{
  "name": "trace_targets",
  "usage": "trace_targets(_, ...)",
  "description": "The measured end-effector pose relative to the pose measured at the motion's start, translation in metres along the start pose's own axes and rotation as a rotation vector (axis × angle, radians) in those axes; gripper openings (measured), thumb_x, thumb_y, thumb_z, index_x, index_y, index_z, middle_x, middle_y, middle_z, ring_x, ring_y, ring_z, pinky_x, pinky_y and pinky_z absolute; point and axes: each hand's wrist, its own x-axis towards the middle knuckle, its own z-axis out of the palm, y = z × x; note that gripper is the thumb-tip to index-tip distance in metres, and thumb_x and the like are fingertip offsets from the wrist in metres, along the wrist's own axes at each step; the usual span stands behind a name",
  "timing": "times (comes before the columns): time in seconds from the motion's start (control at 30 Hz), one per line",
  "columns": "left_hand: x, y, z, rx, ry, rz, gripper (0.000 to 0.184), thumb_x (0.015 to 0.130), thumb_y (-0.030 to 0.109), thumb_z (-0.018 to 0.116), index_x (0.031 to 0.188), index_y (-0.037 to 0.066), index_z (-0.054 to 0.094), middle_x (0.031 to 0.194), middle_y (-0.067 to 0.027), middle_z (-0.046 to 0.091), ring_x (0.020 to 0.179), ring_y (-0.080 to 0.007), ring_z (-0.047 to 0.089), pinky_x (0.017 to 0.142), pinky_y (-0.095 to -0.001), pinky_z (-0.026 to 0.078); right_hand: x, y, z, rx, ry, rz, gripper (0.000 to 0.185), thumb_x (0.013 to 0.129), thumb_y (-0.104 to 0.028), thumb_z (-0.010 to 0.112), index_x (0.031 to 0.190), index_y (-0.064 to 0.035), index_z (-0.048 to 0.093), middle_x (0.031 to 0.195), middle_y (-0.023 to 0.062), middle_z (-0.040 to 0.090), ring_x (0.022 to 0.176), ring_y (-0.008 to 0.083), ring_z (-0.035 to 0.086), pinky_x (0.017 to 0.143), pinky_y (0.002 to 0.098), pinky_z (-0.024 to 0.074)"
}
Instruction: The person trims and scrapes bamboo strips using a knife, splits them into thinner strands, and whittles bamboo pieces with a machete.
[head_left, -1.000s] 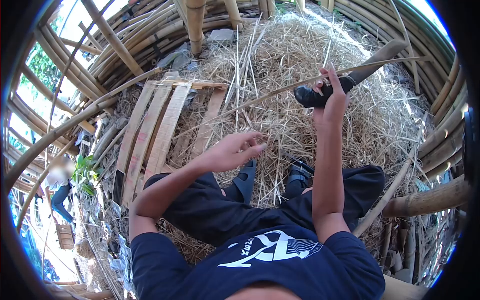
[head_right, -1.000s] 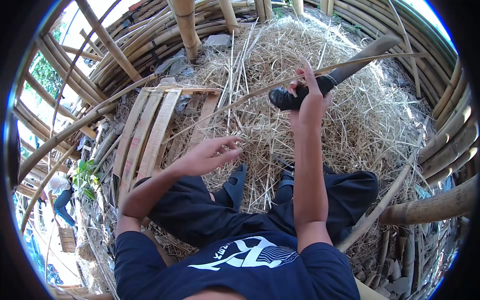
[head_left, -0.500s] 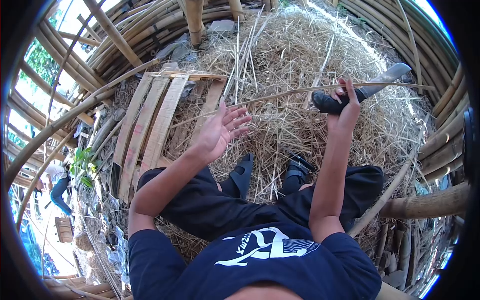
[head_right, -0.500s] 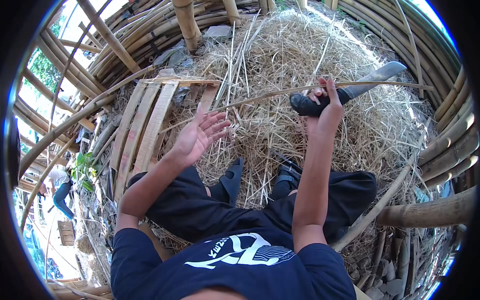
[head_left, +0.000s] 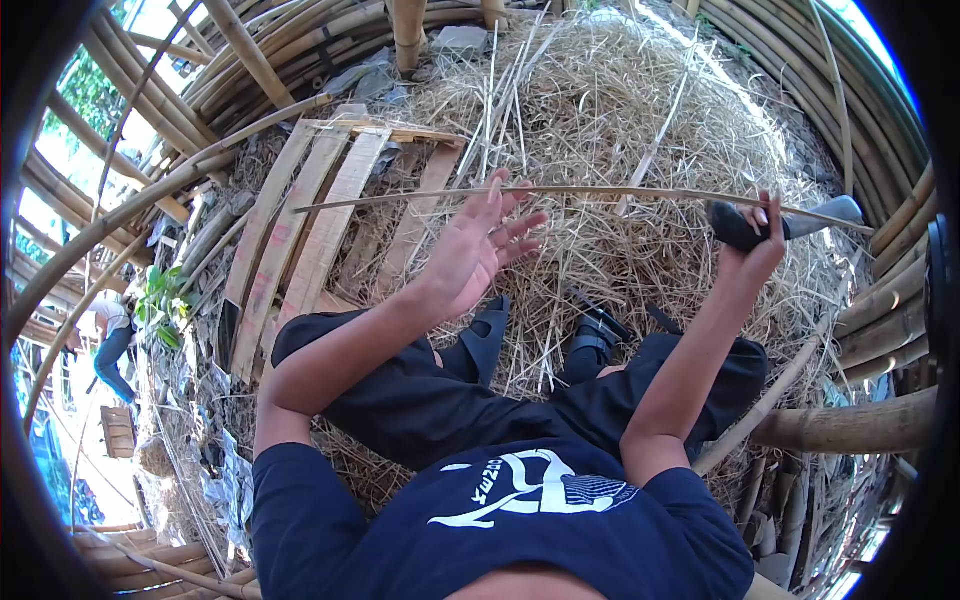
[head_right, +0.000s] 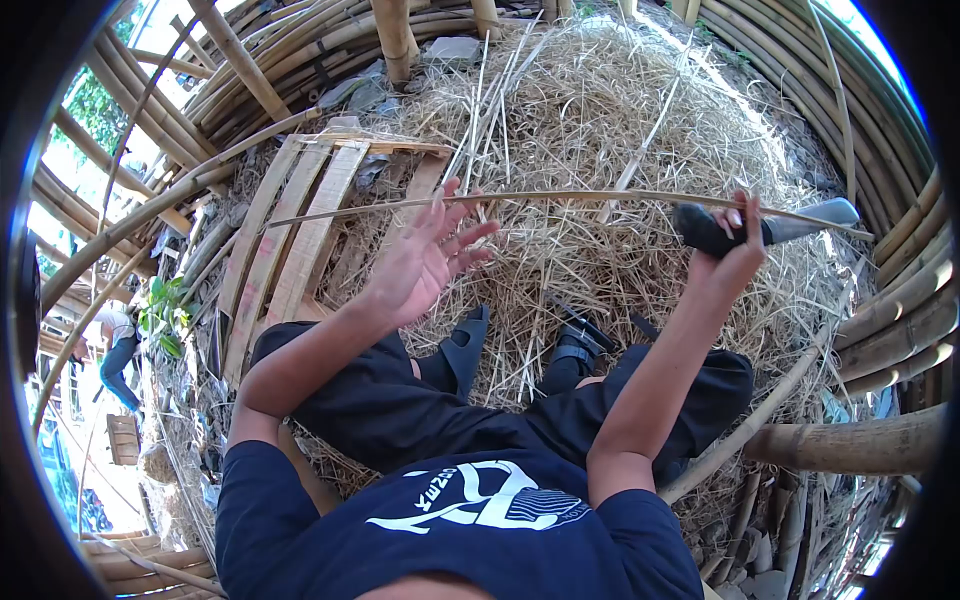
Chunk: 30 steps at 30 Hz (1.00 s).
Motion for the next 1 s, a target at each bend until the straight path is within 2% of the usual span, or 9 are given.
trace_targets(0.17,-0.003,0.03,0.02,0.177,-0.071,0.187,0.043,0.102,0.032,0.036,0.136,0.007,0.032,0.135,-0.017,0.048,0.119,-0.0305,0.054,0.097,-0.0415,0.048,-0.02,0.008,0.001,0.019,0.006,0.011,0.022,0.09,-0.009,0.063,0.104,0.004,0.052,0.09,0.0111,0.062,0.06,0.0068,0.05,0.058,0.0205,0.0445)
trace_targets(0.37,-0.005,0.089,0.021,0.152,-0.01,0.758,0.034,0.103,0.031,0.033,0.111,0.003,0.051,0.1,-0.0188,0.065,0.103,-0.035,0.063,0.1,-0.0437,0.046,-0.065,0.067,0.029,0.189,0.058,0.281,0.022,0.09,-0.013,0.063,0.099,0.004,0.052,0.077,0.0059,0.057,0.059,0.007,0.051,0.057,0.0177,0.046)
trace_targets(0.43,-0.011,0.126,0.016,0.267,-0.233,0.907,0.032,0.103,0.029,0.034,0.106,0.004,0.054,0.098,-0.017,0.066,0.103,-0.0328,0.063,0.101,-0.0465,0.046,-0.086,0.089,0.039,0.172,0.061,0.409,0.025,0.09,-0.019,0.064,0.097,0.0019,0.051,0.077,0.006,0.056,0.056,0.0066,0.05,0.055,0.0179,0.0466)
trace_targets(0.5,-0.022,0.158,0.026,0.315,-0.193,1.13,0.022,0.101,0.022,0.043,0.099,0.005,0.056,0.08,-0.009,0.059,0.079,-0.0232,0.061,0.094,-0.0444,0.049,-0.109,0.112,0.038,0.104,0.057,0.594,0.024,0.089,-0.02,0.065,0.094,-0.002,0.05,0.074,0.0049,0.053,0.054,0.0066,0.049,0.052,0.0188,0.045)
trace_targets(0.6,-0.047,0.211,0.03,0.22,-0.213,1.193,0.03,0.104,0.02,0.03,0.084,0.009,0.05,0.062,0.0015,0.029,0.055,-0.0119,0.028,0.059,-0.0325,0.039,-0.157,0.128,0.021,-0.116,-0.099,0.88,0.02,0.09,-0.019,0.063,0.086,-0.003,0.051,0.066,0.002,0.052,0.048,0.0072,0.048,0.047,0.0212,0.0427)
trace_targets(0.7,-0.067,0.252,0.031,0.329,-0.303,1.235,0.033,0.103,0.021,0.032,0.072,0.012,0.035,0.058,0.0027,0.02,0.05,-0.0113,0.02,0.056,-0.0277,0.032,-0.193,0.126,-0.007,-0.552,-0.211,1.098,0.025,0.087,-0.02,0.069,0.075,-0.0054,0.052,0.058,0.0027,0.053,0.043,0.0104,0.048,0.043,0.0239,0.0388)
trace_targets(0.83,-0.072,0.252,0.062,0.677,-0.042,1.438,0.035,0.102,0.021,0.03,0.069,0.014,0.031,0.058,0.0029,0.018,0.049,-0.0106,0.017,0.052,-0.0275,0.026,-0.21,0.117,-0.06,-1.025,-0.491,1.295,0.028,0.08,-0.017,0.074,0.069,-0.0033,0.053,0.056,0.0031,0.054,0.043,0.0113,0.051,0.043,0.0266,0.0402)
trace_targets(0.87,-0.066,0.239,0.075,0.704,0.186,1.545,0.037,0.102,0.023,0.032,0.066,0.015,0.029,0.058,0.0032,0.019,0.048,-0.01,0.016,0.049,-0.027,0.023,-0.213,0.114,-0.07,-1.022,-0.492,1.307,0.028,0.08,-0.017,0.074,0.069,-0.0033,0.053,0.056,0.0031,0.054,0.043,0.0113,0.051,0.043,0.0266,0.0402)
trace_targets(1.0,-0.052,0.223,0.077,0.706,0.19,1.526,0.038,0.097,0.019,0.047,0.065,0.015,0.026,0.057,0.0031,0.018,0.048,-0.0103,0.015,0.047,-0.0277,0.021,-0.22,0.101,-0.097,-1.441,-0.682,1.311,0.029,0.076,-0.018,0.075,0.068,0.0007,0.055,0.056,0.007,0.059,0.046,0.0143,0.057,0.046,0.0292,0.0453)
